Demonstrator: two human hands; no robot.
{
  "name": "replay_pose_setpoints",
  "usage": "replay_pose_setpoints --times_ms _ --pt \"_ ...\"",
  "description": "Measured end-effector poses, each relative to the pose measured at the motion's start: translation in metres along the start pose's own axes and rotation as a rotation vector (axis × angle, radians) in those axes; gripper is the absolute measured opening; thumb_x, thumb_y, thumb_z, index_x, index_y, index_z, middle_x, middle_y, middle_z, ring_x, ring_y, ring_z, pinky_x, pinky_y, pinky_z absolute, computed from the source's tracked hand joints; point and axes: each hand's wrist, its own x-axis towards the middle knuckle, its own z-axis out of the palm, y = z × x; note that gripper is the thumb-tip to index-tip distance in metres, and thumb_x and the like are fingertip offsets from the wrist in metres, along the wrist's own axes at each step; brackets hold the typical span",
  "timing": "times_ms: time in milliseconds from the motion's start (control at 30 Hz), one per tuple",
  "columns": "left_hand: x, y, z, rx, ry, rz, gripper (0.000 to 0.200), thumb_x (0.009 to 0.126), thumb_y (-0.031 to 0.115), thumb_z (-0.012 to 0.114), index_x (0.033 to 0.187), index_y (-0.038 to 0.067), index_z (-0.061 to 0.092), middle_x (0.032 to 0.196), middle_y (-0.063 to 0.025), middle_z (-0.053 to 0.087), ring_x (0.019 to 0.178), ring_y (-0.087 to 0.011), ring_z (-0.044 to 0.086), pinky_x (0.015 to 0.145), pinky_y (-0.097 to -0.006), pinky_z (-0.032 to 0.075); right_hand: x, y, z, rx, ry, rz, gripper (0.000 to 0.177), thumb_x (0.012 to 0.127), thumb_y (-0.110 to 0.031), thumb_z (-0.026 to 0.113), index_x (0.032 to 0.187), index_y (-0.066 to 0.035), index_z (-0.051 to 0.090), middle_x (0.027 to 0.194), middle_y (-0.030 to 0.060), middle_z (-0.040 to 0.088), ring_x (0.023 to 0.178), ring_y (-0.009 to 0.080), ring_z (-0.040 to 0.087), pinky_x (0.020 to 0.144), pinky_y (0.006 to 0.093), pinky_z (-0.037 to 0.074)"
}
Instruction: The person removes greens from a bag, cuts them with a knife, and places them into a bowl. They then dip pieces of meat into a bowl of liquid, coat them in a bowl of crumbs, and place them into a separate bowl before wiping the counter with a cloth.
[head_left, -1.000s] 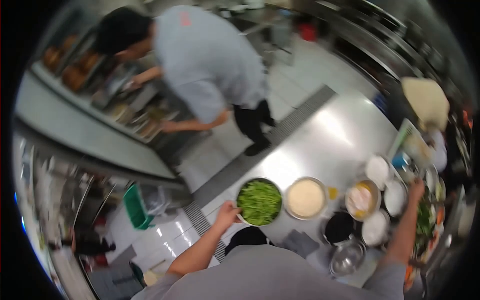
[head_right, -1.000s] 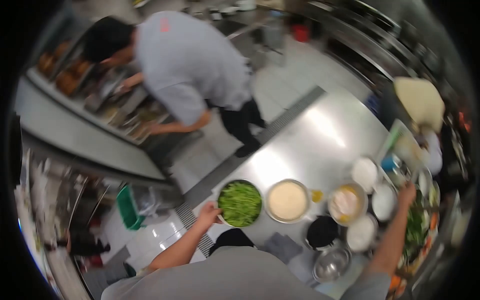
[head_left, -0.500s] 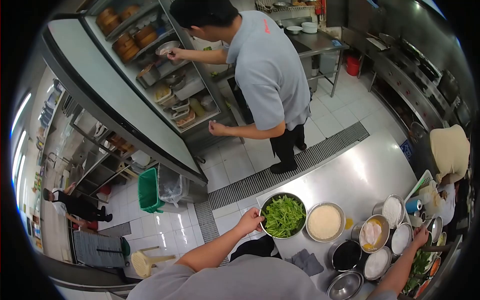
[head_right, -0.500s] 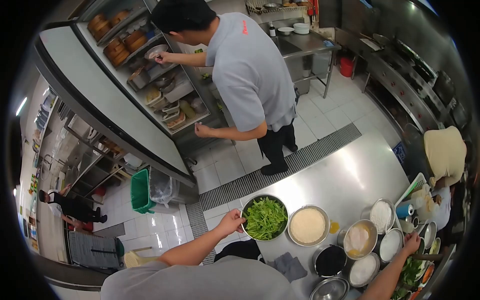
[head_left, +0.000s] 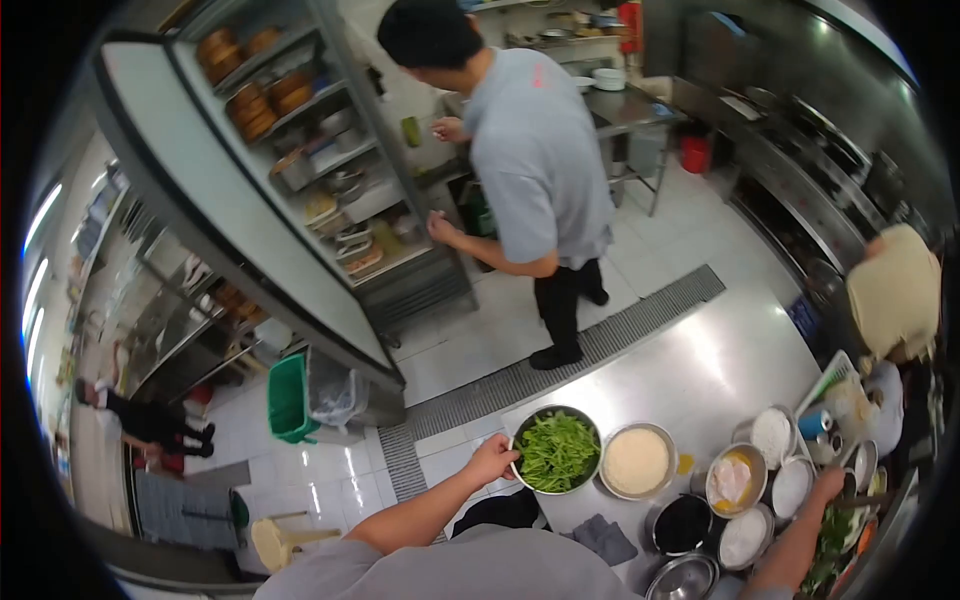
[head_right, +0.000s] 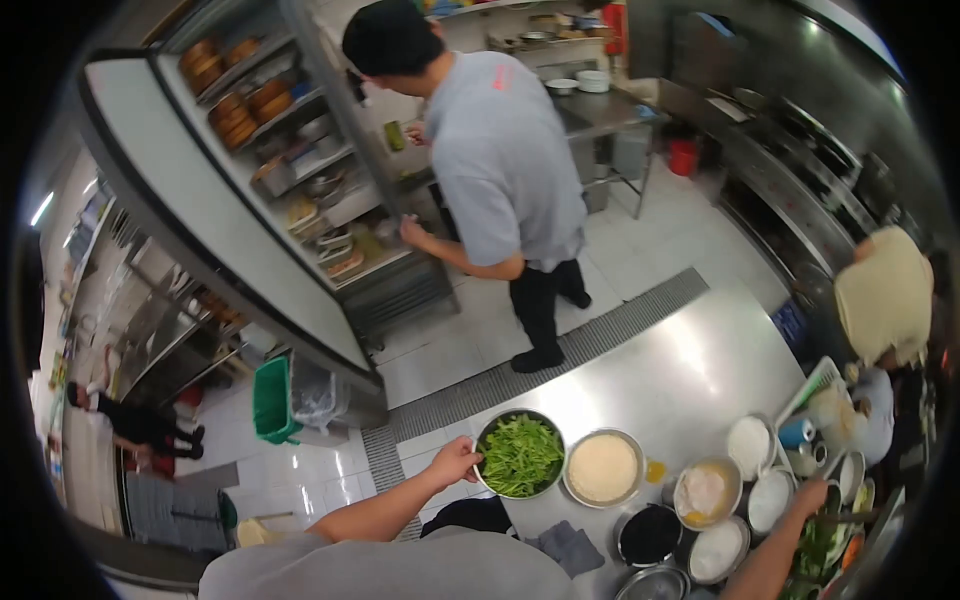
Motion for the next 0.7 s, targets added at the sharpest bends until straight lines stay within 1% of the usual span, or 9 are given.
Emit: replay_pose_setpoints --times_ms 67,100,133,167,233,267,333,467,700 --pt "-0.001 0.004 -0.003 -0.016 -0.046 0.007 0.02 0.1 0.01 0.067 0.115 -0.002 0.066 0.095 -0.0144 0.076 0.073 -0.0216 0.077 0.062 -0.0351 0.067 0.018 0.034 0.055 -0.335 0.076 -0.121 0.033 0.103 -0.033 0.068 0.09 -0.006 0.082 0.089 0.0154 0.08 0.077 0.0342 0.08 0.064 0.0472 0.064" --pt "0.002 0.0 -0.003 -0.026 -0.062 0.022 0.02 0.099 0.01 0.066 0.115 -0.002 0.069 0.096 -0.015 0.077 0.074 -0.0216 0.078 0.063 -0.0348 0.067 -0.001 0.021 0.031 -0.151 0.092 0.072 0.034 0.103 -0.035 0.068 0.091 -0.005 0.081 0.092 0.017 0.08 0.078 0.0375 0.079 0.067 0.0493 0.064" --pt "-0.005 0.007 0.001 -0.064 -0.05 0.028 0.018 0.099 0.009 0.065 0.113 -0.001 0.069 0.095 -0.0147 0.077 0.074 -0.0218 0.078 0.061 -0.0334 0.066 -0.006 0.037 0.058 -0.093 0.203 -0.003 0.038 0.103 -0.038 0.067 0.092 -0.005 0.08 0.092 0.0184 0.079 0.082 0.0408 0.078 0.072 0.0518 0.063" --pt "0.002 0.001 0.0 -0.026 -0.064 0.04 0.018 0.098 0.008 0.065 0.113 -0.001 0.069 0.097 -0.0149 0.077 0.073 -0.0219 0.077 0.059 -0.0326 0.066 -0.022 0.017 0.021 -0.04 0.129 0.046 0.041 0.103 -0.04 0.065 0.094 -0.004 0.079 0.096 0.0211 0.079 0.089 0.0437 0.077 0.077 0.0537 0.061" --pt "-0.002 0.006 0.003 -0.027 -0.031 0.037 0.019 0.098 0.005 0.064 0.116 -0.001 0.064 0.094 -0.0137 0.075 0.066 -0.0192 0.073 0.056 -0.0315 0.065 -0.049 -0.038 -0.057 0.211 0.072 0.321 0.032 0.101 -0.032 0.064 0.096 -0.005 0.08 0.095 0.0229 0.078 0.091 0.0456 0.076 0.081 0.0551 0.061" --pt "0.001 0.001 0.002 -0.039 -0.015 0.026 0.023 0.098 0.004 0.064 0.12 -0.001 0.061 0.094 -0.0135 0.073 0.063 -0.0185 0.071 0.053 -0.0312 0.065 -0.04 -0.032 -0.043 0.207 -0.011 0.286 0.026 0.097 -0.026 0.065 0.096 -0.007 0.083 0.097 0.0225 0.079 0.093 0.0456 0.077 0.085 0.0552 0.061" --pt "0.0 0.002 0.001 -0.059 -0.006 -0.015 0.017 0.099 0.004 0.063 0.116 0.003 0.06 0.093 -0.0116 0.071 0.063 -0.0176 0.07 0.051 -0.0306 0.063 -0.06 -0.053 -0.081 0.446 0.069 0.469 0.024 0.091 -0.023 0.068 0.099 -0.01 0.087 0.1 0.0208 0.081 0.096 0.043 0.078 0.09 0.052 0.061" --pt "0.01 -0.001 -0.002 -0.039 -0.003 0.01 0.01 0.101 0.005 0.061 0.111 0.007 0.058 0.091 -0.0095 0.07 0.06 -0.0158 0.068 0.05 -0.0294 0.063 -0.07 -0.07 -0.096 0.631 0.126 0.642 0.018 0.082 -0.011 0.071 0.093 -0.005 0.084 0.095 0.0245 0.08 0.098 0.0415 0.079 0.091 0.047 0.061" --pt "0.022 0.046 -0.006 -0.056 0.08 0.057 0.009 0.103 0.007 0.058 0.112 0.007 0.058 0.087 -0.0075 0.07 0.061 -0.0145 0.068 0.048 -0.0274 0.058 -0.086 -0.077 -0.089 0.777 0.262 0.892 0.022 0.086 -0.011 0.066 0.096 -0.004 0.084 0.1 0.0223 0.081 0.097 0.0397 0.079 0.091 0.0474 0.061"
